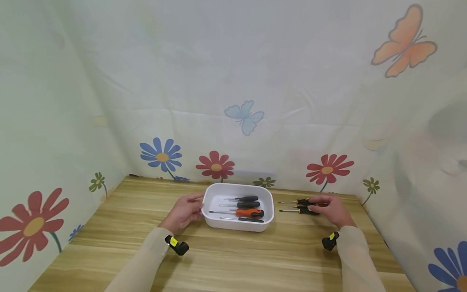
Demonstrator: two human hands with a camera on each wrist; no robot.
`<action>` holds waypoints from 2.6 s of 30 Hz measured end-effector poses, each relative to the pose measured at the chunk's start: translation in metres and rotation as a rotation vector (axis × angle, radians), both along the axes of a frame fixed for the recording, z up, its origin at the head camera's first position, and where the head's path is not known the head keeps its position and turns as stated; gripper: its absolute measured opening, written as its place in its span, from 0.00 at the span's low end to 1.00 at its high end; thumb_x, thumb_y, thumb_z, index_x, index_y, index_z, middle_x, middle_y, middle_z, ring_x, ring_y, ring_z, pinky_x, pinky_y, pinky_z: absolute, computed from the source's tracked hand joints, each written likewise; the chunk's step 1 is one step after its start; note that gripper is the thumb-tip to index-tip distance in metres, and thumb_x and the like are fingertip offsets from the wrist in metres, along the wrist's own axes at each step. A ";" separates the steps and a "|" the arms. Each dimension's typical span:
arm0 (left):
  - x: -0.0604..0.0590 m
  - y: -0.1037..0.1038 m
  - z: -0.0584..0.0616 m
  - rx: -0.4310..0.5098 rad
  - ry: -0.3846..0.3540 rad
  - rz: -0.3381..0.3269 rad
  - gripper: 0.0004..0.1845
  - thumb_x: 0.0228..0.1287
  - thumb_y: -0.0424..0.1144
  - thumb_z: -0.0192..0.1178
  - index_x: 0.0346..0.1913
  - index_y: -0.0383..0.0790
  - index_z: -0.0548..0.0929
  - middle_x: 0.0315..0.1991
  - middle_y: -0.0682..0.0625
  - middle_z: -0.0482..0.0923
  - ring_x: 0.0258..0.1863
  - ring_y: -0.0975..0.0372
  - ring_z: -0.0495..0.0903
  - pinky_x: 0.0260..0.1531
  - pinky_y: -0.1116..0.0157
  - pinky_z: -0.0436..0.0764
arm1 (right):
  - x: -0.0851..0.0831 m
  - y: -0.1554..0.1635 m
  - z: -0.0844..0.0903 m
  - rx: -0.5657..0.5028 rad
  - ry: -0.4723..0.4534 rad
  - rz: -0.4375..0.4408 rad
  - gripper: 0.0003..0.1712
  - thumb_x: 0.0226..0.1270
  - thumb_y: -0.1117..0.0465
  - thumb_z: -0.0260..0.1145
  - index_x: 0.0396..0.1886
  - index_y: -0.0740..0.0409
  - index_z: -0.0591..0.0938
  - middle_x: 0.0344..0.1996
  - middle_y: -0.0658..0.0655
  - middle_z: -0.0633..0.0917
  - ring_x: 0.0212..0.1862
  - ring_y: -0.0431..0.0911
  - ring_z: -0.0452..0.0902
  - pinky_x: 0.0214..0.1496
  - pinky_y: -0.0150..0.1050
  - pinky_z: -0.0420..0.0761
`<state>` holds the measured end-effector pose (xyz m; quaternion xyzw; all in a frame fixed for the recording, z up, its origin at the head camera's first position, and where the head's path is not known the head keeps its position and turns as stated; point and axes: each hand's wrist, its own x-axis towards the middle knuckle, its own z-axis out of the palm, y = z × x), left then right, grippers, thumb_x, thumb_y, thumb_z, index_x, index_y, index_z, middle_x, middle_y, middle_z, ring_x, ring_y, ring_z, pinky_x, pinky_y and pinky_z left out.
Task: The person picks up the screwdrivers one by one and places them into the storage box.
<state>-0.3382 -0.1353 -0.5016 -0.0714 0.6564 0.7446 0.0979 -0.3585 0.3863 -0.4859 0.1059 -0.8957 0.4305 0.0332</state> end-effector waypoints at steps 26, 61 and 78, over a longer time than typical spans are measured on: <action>-0.001 0.001 0.000 0.014 0.001 0.007 0.26 0.71 0.25 0.57 0.70 0.41 0.77 0.55 0.35 0.78 0.32 0.57 0.80 0.36 0.63 0.84 | -0.018 0.018 -0.019 0.136 -0.088 -0.079 0.27 0.61 0.45 0.77 0.52 0.59 0.89 0.52 0.62 0.88 0.52 0.49 0.83 0.46 0.33 0.81; -0.003 0.001 -0.001 0.010 -0.023 0.008 0.26 0.71 0.26 0.59 0.69 0.43 0.78 0.55 0.36 0.79 0.33 0.56 0.80 0.37 0.64 0.85 | -0.010 0.013 -0.013 0.295 -0.097 0.005 0.15 0.58 0.49 0.79 0.42 0.50 0.92 0.49 0.59 0.89 0.54 0.56 0.80 0.50 0.43 0.78; 0.000 -0.006 -0.003 0.014 0.003 0.022 0.26 0.71 0.25 0.58 0.70 0.41 0.77 0.55 0.34 0.78 0.32 0.57 0.80 0.36 0.63 0.85 | -0.007 0.006 -0.014 0.385 -0.028 0.058 0.16 0.56 0.52 0.80 0.43 0.51 0.92 0.54 0.67 0.87 0.60 0.68 0.78 0.63 0.66 0.74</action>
